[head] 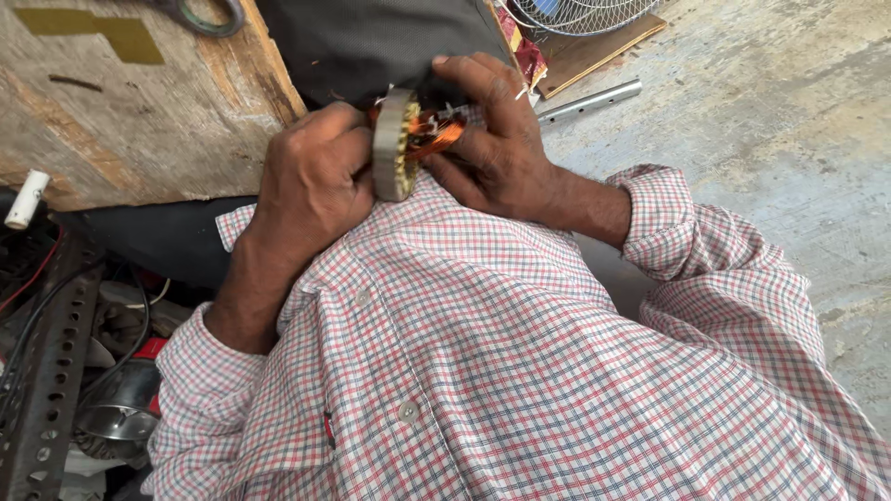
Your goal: The person holds a fan motor stator and wraps copper wire around its core. They use scissors to cut a small piece of tape and apply it to the winding. The person continues to adjust and secure the wire on the stator throughout the clip.
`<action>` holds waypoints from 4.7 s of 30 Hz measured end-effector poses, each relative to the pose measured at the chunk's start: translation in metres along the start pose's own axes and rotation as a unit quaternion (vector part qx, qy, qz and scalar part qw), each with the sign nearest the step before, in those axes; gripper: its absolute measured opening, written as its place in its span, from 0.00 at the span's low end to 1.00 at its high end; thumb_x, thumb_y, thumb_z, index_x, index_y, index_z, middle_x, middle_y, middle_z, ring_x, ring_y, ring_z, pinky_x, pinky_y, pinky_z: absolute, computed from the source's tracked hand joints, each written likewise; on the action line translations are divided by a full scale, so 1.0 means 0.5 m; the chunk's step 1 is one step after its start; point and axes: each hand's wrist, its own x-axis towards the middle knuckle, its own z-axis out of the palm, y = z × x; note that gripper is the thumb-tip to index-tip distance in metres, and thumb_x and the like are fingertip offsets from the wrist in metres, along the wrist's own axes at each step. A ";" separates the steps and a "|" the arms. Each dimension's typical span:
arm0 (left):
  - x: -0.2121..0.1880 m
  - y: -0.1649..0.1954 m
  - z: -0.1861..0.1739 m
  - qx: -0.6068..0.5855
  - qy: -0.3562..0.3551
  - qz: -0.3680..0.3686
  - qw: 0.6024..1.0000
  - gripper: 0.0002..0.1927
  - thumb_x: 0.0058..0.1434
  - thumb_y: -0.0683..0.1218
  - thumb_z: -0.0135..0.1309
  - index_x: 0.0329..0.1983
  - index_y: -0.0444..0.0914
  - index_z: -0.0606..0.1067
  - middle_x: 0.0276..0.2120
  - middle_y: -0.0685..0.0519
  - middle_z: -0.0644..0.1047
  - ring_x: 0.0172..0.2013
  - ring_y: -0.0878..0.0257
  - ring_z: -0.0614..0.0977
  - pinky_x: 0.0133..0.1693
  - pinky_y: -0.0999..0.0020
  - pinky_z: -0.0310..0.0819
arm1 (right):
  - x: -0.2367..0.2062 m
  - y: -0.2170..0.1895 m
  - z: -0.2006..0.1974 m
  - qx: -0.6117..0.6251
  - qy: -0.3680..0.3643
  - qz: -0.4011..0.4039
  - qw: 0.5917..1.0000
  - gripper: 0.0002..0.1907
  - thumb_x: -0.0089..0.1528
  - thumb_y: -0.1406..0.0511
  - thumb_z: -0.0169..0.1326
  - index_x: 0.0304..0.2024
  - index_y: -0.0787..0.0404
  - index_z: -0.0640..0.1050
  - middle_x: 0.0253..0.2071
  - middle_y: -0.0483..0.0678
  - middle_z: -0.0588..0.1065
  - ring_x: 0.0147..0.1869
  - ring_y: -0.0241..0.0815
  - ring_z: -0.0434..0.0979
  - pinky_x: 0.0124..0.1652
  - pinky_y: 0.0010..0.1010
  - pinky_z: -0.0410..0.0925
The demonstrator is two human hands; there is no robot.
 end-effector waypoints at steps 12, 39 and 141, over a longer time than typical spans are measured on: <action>0.011 0.008 -0.003 0.025 -0.032 -0.051 0.998 0.13 0.64 0.43 0.68 0.32 0.30 0.77 0.28 0.45 0.75 0.28 0.54 0.80 0.29 0.58 0.75 | 0.021 -0.012 -0.016 -0.011 -0.036 0.015 0.999 0.15 0.66 0.63 0.71 0.52 0.60 0.83 0.73 0.58 0.58 0.75 0.59 0.59 0.66 0.49 0.64; -0.009 -0.009 0.006 -0.054 0.007 -0.056 0.997 0.12 0.66 0.42 0.65 0.33 0.31 0.74 0.29 0.49 0.74 0.27 0.60 0.80 0.25 0.64 0.73 | 0.018 0.008 -0.003 0.034 -0.015 -0.017 0.999 0.13 0.68 0.62 0.71 0.53 0.56 0.84 0.72 0.57 0.60 0.77 0.56 0.60 0.67 0.47 0.63; 0.054 0.073 -0.120 -0.170 -0.028 -0.231 0.957 0.20 0.49 0.38 0.56 0.46 0.36 0.83 0.39 0.46 0.86 0.39 0.59 0.87 0.47 0.66 0.80 | 0.167 -0.100 -0.076 -0.067 -0.035 -0.009 0.997 0.22 0.64 0.70 0.56 0.60 0.66 0.74 0.41 0.55 0.78 0.39 0.49 0.82 0.36 0.37 0.76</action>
